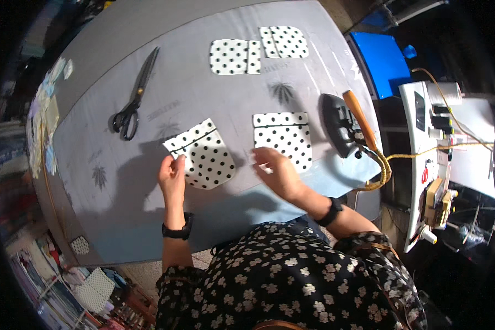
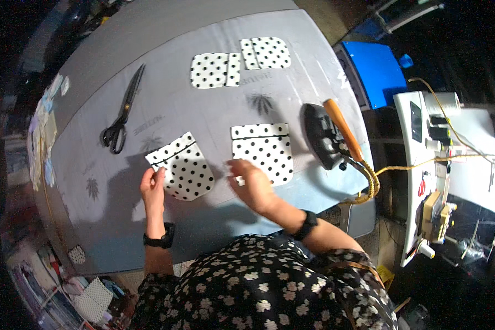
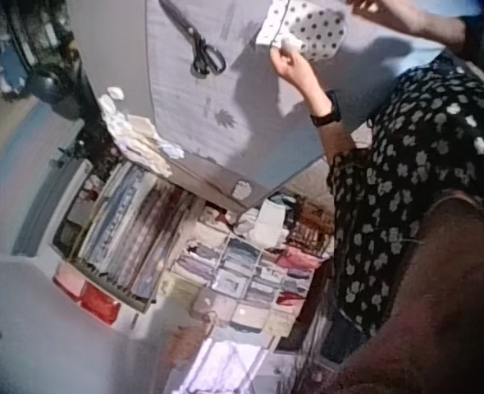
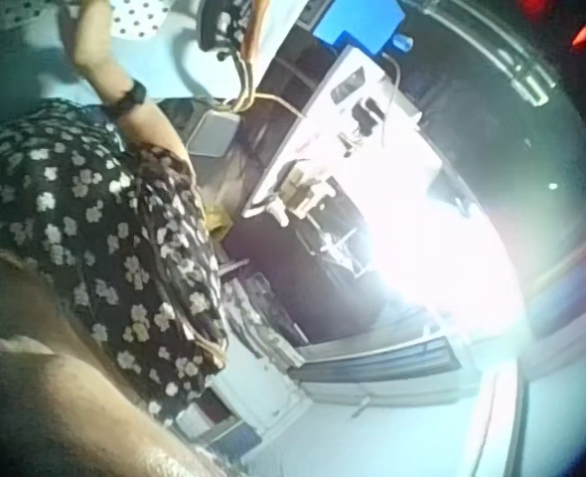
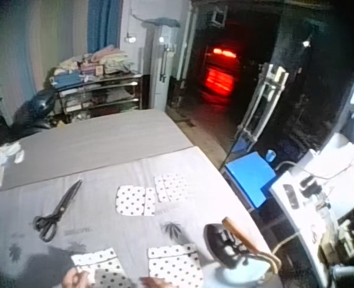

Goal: Ironing small pieces of polka dot fabric on an ironing board.

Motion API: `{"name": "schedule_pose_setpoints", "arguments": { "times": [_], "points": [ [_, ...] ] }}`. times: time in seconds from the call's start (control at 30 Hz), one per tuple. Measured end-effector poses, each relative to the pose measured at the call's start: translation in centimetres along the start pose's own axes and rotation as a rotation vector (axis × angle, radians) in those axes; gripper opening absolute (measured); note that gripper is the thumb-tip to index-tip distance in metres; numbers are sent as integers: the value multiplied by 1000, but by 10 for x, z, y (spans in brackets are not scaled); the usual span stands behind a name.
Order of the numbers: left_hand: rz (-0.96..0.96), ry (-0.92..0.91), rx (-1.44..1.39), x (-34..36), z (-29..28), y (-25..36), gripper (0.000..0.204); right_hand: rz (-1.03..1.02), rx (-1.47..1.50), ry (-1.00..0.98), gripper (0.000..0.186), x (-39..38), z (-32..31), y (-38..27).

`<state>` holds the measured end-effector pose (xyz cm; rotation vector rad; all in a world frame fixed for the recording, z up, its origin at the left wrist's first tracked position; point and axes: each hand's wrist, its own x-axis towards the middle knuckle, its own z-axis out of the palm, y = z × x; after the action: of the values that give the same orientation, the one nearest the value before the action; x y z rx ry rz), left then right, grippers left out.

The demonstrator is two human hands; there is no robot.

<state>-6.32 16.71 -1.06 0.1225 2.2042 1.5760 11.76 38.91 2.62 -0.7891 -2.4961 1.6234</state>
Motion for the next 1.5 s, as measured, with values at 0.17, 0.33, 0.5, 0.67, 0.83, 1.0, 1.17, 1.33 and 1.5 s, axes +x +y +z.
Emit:
{"name": "schedule_pose_setpoints", "arguments": {
  "times": [0.17, 0.33, 0.5, 0.67, 0.83, 1.0, 1.17, 1.33, 1.5],
  "points": [
    [34, -218, -203, -33, 30, 59, 16, 157, 397, 7, 51, 4, 10, -9],
    [-90, -469, -596, -62, 81, 110, 27, 304, 972, 12, 56, -6, -23, 15],
    [-140, -579, -609, -50, 125, 107, 17, 374, 1143, 326, 27, -22, -62, 35],
    [-141, -470, -100, -19, 152, 27, 22, 334, 621, 421, 32, -11, -75, 89],
    [-204, -316, -87, -10, 164, 37, 30, 440, 275, 492, 33, -2, -81, 84],
    [-196, -335, 48, -2, 171, 43, 26, 420, 399, 447, 22, 1, -82, 84],
    [-78, -250, 56, 12, 175, 49, 21, 460, 412, 447, 17, 13, -84, 74],
    [-153, -237, 81, 23, 178, 50, 17, 500, 280, 438, 19, 15, -81, 80],
    [-111, -244, 150, 26, 178, 47, 14, 521, 282, 438, 19, 15, -84, 80]
  ]
}}
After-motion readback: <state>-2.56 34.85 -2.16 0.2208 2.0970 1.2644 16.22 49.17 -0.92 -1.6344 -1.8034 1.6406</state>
